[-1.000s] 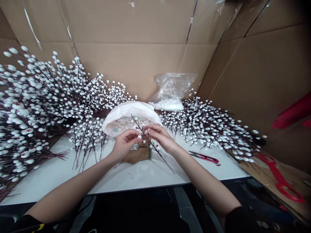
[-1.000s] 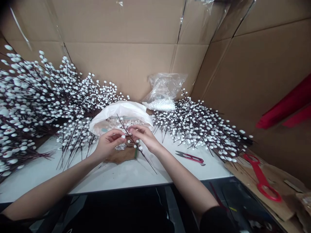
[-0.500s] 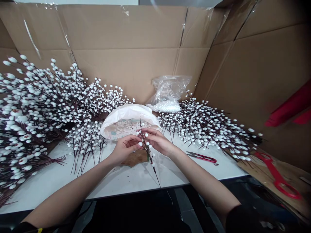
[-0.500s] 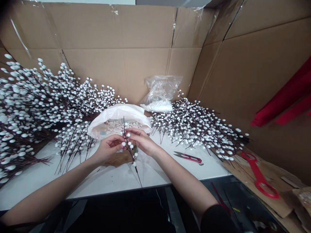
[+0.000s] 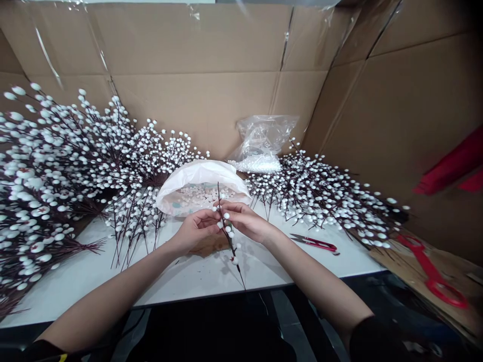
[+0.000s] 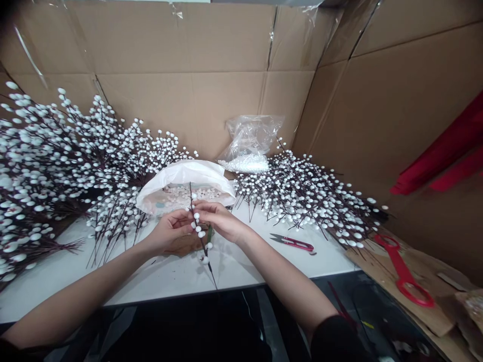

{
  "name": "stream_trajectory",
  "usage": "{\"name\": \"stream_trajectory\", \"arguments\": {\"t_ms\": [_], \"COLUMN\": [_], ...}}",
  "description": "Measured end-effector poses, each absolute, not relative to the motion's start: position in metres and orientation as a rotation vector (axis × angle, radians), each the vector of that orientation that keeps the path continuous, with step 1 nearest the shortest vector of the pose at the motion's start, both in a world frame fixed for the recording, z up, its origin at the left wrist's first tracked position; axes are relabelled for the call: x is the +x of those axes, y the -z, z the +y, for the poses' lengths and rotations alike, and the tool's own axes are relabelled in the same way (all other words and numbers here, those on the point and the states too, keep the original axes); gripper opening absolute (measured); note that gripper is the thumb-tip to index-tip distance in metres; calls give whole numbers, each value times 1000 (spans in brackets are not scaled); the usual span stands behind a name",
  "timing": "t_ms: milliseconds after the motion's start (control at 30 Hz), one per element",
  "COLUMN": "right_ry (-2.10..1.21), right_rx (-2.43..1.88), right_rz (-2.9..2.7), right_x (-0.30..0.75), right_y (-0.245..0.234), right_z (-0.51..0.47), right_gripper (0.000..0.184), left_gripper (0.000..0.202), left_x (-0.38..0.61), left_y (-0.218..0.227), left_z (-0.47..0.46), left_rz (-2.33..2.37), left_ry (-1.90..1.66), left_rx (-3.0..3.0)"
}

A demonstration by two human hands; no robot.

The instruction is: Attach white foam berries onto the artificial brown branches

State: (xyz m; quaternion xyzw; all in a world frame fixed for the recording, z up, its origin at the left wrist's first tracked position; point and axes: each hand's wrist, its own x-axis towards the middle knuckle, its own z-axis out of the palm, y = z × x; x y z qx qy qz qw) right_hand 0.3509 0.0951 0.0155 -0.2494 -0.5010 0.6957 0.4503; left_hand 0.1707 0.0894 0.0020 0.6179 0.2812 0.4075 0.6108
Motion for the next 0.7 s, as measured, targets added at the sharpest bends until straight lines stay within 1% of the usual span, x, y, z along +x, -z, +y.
{"name": "stream_trajectory", "arguments": {"t_ms": [167, 267, 333, 400, 500, 633, 700], "right_ry": [-1820, -1780, -1769, -1768, -1742, -1736, -1681], "right_rx": [-639, -615, -560, -545, -605, -641, -663], "right_rz": [-1134, -1061, -1022, -1017, -1053, -1122, -1176], "right_x": [352, 355, 356, 355, 354, 354, 355], "right_y": [-17, -22, -25, -27, -25, -18, -15], "right_z": [99, 100, 100, 100, 100, 103, 105], "right_gripper": [20, 11, 9, 11, 14, 18, 21], "left_gripper": [28, 26, 26, 26, 25, 22, 21], "left_x": [164, 156, 152, 151, 157, 171, 179], "left_y": [-4, -4, -3, -3, -4, -8, -10], "left_z": [97, 107, 112, 115, 114, 115, 119], "left_rz": [736, 922, 1056, 1089, 994, 916, 902], "left_ry": [-929, -1017, -1033, -935, -721, -574, -499], "left_rx": [1557, 1846, 2122, 2391, 2673, 2844, 2880]}}
